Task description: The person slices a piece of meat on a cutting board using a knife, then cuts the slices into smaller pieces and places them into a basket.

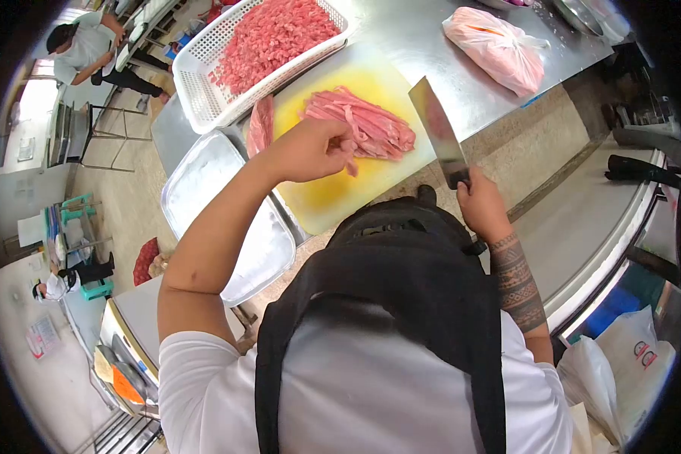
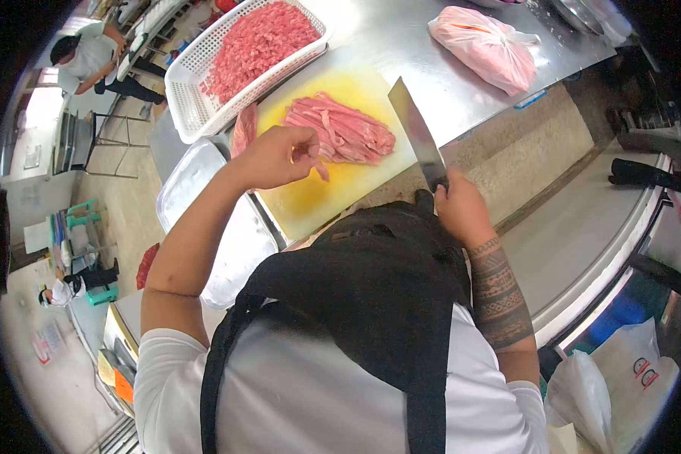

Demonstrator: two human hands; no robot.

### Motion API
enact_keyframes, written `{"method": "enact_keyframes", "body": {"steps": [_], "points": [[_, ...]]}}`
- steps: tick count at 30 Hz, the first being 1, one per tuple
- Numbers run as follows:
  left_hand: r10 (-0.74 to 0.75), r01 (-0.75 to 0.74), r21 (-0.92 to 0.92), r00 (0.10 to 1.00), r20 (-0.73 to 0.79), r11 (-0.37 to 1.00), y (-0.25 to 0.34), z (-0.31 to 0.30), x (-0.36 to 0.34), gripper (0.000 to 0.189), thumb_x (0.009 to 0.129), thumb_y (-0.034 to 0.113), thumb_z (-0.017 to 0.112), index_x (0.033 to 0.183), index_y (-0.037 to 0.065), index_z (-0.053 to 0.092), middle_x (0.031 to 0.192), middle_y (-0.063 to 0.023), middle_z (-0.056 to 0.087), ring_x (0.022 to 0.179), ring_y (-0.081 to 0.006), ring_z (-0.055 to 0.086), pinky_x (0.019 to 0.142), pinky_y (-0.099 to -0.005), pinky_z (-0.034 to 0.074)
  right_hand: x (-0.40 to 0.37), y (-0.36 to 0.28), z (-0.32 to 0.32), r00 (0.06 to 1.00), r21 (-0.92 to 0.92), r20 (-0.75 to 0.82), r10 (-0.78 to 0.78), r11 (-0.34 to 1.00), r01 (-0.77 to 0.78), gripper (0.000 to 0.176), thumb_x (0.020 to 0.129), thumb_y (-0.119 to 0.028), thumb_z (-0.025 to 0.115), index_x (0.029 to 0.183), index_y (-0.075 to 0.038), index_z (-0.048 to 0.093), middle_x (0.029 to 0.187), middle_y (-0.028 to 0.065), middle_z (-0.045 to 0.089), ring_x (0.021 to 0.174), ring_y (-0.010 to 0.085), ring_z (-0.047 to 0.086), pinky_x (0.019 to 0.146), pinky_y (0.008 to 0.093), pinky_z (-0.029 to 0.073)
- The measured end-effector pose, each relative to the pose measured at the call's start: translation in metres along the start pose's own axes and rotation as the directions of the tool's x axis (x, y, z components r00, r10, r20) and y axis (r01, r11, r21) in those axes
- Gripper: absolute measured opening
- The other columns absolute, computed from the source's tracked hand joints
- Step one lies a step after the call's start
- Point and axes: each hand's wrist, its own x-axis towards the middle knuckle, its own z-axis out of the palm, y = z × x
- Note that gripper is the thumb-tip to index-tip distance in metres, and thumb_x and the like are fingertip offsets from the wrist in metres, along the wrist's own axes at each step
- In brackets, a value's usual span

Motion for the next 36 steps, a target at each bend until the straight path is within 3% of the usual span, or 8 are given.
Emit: {"method": "enact_keyframes", "body": {"steps": [6,11,14,17,20,29,32,36], "points": [[0.134,-0.134,-0.006,0.991,-0.009,0.991,0.030,-0.020,0.034,0.018,0.089,0.002,0.064,0.107,0.001,0.066,0.100,-0.0073,0.070,0.095,-0.0170,0.068,0.087,-0.0318,0.054,0.007,-0.007,0.015,0.999,-0.104,-0.005,0.050,0.993,-0.050,0.023,0.097,-0.015,0.062,0.111,0.001,0.053,0.093,0.0330,0.069,0.088,0.0535,0.068,0.079,0.0619,0.054],[0.162,-0.157,0.094,0.985,-0.054,0.983,-0.061,0.004,0.098,0.032,0.086,0.005,0.067,0.118,0.002,0.068,0.105,-0.0110,0.072,0.099,-0.0257,0.070,0.091,-0.0383,0.056,0.008,-0.003,0.018,0.999,-0.097,-0.013,0.044,0.994,-0.046,0.024,0.097,-0.016,0.062,0.112,0.001,0.053,0.094,0.0321,0.070,0.087,0.0528,0.068,0.079,0.0619,0.054],[0.233,-0.123,0.526,0.961,-0.147,0.841,-0.071,0.011,0.102,0.039,0.083,0.006,0.067,0.122,0.006,0.070,0.106,-0.0151,0.074,0.108,-0.0333,0.068,0.101,-0.0458,0.051,0.010,-0.004,0.017,0.999,-0.088,-0.020,0.042,0.995,-0.043,0.024,0.097,-0.015,0.062,0.112,0.001,0.052,0.095,0.0316,0.070,0.086,0.0523,0.068,0.079,0.0615,0.054],[0.359,-0.210,0.634,0.926,-0.114,0.744,-0.063,0.011,0.087,0.037,0.081,0.007,0.068,0.119,0.008,0.071,0.111,-0.0120,0.071,0.116,-0.0343,0.063,0.110,-0.0485,0.043,0.007,-0.010,0.017,0.998,-0.077,-0.013,0.057,0.995,-0.058,0.024,0.096,-0.014,0.062,0.113,0.001,0.052,0.094,0.0309,0.070,0.085,0.0512,0.069,0.078,0.0606,0.054],[0.354,-0.204,0.674,0.931,-0.092,0.710,-0.071,0.006,0.087,0.034,0.082,0.008,0.068,0.116,0.009,0.072,0.113,-0.0104,0.069,0.117,-0.0337,0.061,0.113,-0.0492,0.038,0.007,-0.014,0.015,0.998,-0.098,0.000,0.063,0.993,-0.063,0.024,0.096,-0.013,0.061,0.113,0.001,0.052,0.090,0.0295,0.070,0.083,0.0499,0.069,0.076,0.0598,0.055],[0.327,-0.237,0.557,0.943,-0.067,0.796,-0.059,-0.001,0.081,0.021,0.090,0.004,0.064,0.111,0.004,0.069,0.111,-0.0150,0.065,0.108,-0.0377,0.064,0.091,-0.0469,0.052,0.009,-0.011,0.014,0.999,-0.128,0.019,0.037,0.991,-0.034,0.020,0.098,-0.014,0.059,0.109,0.000,0.051,0.083,0.0281,0.070,0.079,0.0483,0.070,0.072,0.0597,0.055],[0.361,-0.311,0.452,0.932,-0.026,0.836,-0.058,-0.008,0.080,0.021,0.092,0.006,0.064,0.113,0.005,0.069,0.112,-0.0154,0.065,0.109,-0.0372,0.064,0.093,-0.0476,0.052,0.010,-0.009,0.012,1.000,-0.139,0.015,0.018,0.990,-0.016,0.019,0.098,-0.015,0.059,0.109,0.000,0.051,0.083,0.0280,0.070,0.079,0.0478,0.070,0.071,0.0587,0.056],[0.185,-0.147,0.534,0.983,-0.017,0.832,-0.051,-0.012,0.078,0.025,0.093,0.007,0.066,0.118,0.007,0.068,0.119,-0.0138,0.065,0.119,-0.0376,0.060,0.103,-0.0511,0.047,0.010,-0.011,0.011,1.000,-0.144,0.017,0.012,0.990,-0.010,0.020,0.098,-0.014,0.060,0.111,0.000,0.052,0.084,0.0278,0.070,0.080,0.0477,0.070,0.072,0.0583,0.056]]}}
